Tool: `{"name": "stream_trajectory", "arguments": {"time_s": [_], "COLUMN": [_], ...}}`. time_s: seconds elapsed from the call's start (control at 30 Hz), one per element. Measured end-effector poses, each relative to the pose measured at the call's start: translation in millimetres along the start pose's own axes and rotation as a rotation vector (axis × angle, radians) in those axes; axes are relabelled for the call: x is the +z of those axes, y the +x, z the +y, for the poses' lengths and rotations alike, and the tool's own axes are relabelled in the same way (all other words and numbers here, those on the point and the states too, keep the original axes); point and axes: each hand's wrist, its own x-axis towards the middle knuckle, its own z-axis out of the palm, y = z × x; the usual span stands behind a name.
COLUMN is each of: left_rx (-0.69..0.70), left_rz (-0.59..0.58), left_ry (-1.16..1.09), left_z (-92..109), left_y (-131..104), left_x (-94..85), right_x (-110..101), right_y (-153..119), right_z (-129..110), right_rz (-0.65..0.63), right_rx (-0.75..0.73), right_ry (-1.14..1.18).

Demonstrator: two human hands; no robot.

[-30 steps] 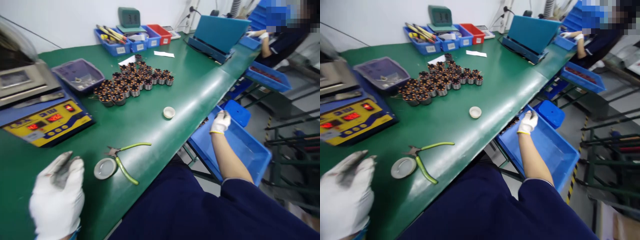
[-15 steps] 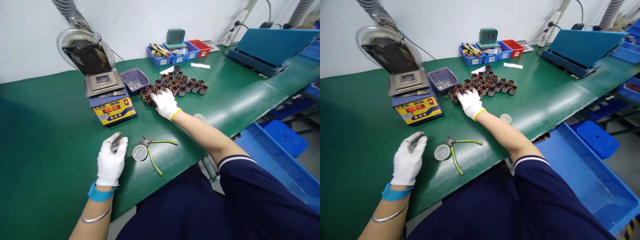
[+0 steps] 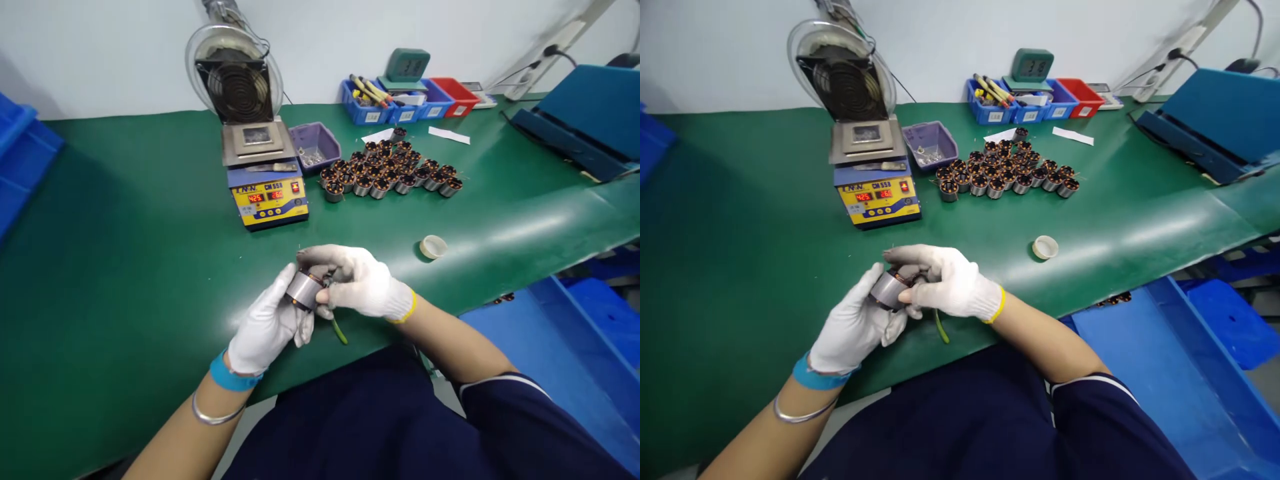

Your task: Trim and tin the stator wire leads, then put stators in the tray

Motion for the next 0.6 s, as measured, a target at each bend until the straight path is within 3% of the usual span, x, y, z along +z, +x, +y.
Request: {"name": "stream_trajectory", "arguments": {"time_s": [0.13, 0.23, 0.37, 0.47, 0.53, 0.6], "left_rx": [0.065, 0.068, 0.06, 0.153, 0.288, 0.326], "left_rz": [0.113, 0.09, 0.07, 0.119, 0.204, 0.257], "left_ry": [-0.142, -0.183, -0.233, -0.414, -0.515, -0.469], "left_z": [-0.2, 0.4, 4.8, 11.4, 14.6, 14.5], "left_y": [3.8, 3.5, -3.4, -9.7, -10.2, -7.6], "left_x": [-1.4, -0.8, 3.7, 1.5, -3.3, -6.6], "right_x": [4.2, -0.5, -4.5, -0.2, 6.6, 13.7], "right_y": [1.9, 3.4, 6.6, 10.5, 12.9, 14.5], "right_z": [6.1, 2.2, -10.7, -30.8, -48.4, -64.7], "right_rz": [0.267, 0.317, 0.308, 0.271, 0.176, 0.032], "right_rx": [-0.36, -0.539, -0.615, -0.653, -0.688, -0.714], "right_ry": [-0.357, -0.544, -0.785, -0.997, -1.081, -1.144]}}
